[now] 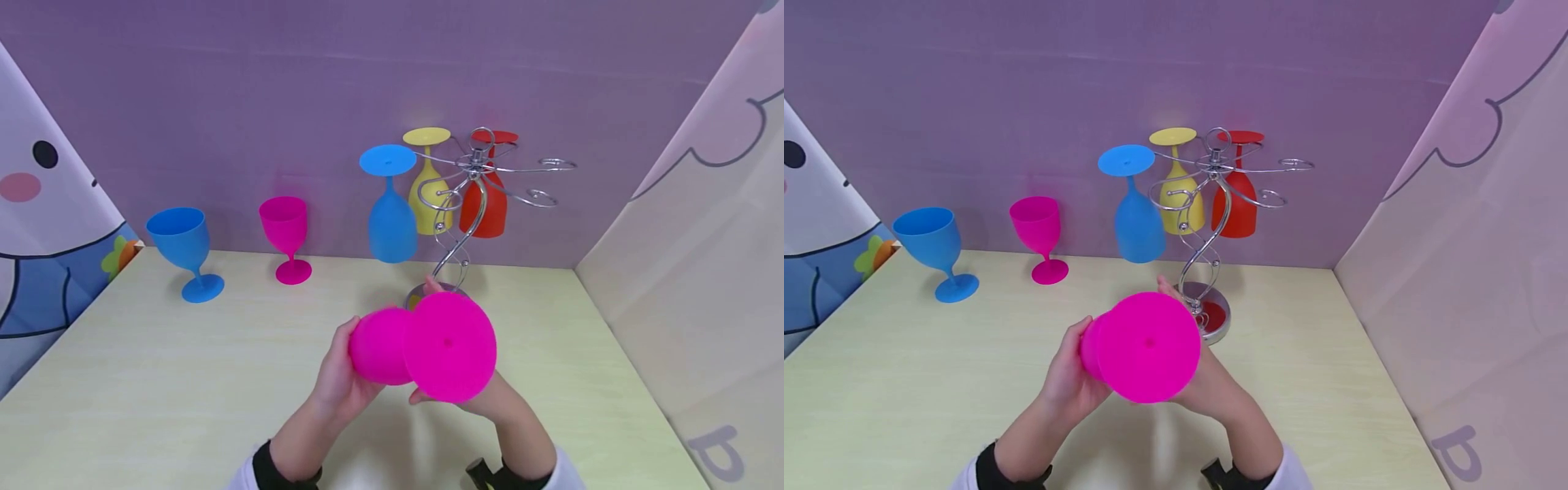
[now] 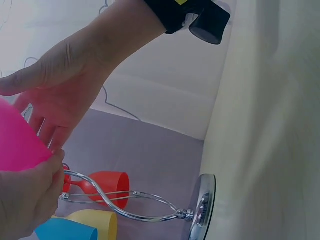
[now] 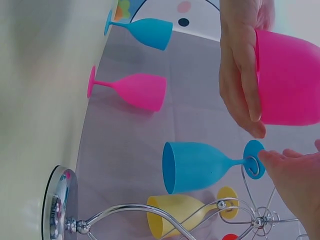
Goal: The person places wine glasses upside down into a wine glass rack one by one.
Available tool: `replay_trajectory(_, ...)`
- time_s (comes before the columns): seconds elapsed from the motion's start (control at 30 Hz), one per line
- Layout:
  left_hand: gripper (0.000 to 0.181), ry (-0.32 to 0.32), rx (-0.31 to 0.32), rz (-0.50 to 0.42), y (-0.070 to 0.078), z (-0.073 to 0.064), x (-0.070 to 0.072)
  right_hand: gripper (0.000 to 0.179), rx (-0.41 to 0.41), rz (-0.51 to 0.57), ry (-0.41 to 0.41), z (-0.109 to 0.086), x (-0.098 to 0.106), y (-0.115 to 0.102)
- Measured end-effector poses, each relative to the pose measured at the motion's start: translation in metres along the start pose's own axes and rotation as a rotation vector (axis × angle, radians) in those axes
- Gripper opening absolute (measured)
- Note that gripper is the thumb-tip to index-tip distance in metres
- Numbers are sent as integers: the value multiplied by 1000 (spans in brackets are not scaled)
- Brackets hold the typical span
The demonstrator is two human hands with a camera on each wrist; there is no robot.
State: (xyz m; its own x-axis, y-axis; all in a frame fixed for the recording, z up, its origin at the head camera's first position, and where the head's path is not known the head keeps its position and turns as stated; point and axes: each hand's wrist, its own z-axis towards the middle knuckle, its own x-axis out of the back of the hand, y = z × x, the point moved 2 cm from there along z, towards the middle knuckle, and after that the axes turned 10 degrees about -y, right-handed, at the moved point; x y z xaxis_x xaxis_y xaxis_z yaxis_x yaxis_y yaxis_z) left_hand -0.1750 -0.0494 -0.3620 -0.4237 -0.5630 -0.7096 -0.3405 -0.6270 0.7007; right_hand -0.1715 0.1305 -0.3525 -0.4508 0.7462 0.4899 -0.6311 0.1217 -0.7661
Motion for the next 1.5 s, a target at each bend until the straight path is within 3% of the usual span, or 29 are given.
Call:
replay_trajectory(0.07,40,21,12,-19,-2,1,0,110,52,7,-11,10,-1,-1)
replay_trajectory(0.23,38,63,29,-31,-5,2,2,83,1,40,-25,9,-5,-2)
replay_trajectory(0.37,41,71,53,-30,-8,3,2,85,-32,-2,-13,10,-5,-4)
replay_trajectory(0.53,42,50,74,-41,-11,5,4,89,-50,-41,-9,12,-6,-7)
replay_trajectory(1.1,57,-21,144,-134,-16,8,6,98,-60,-31,-23,16,-9,-6)
replay_trajectory(1.5,50,-55,142,-115,-22,8,7,97,-180,24,0,18,-10,-8)
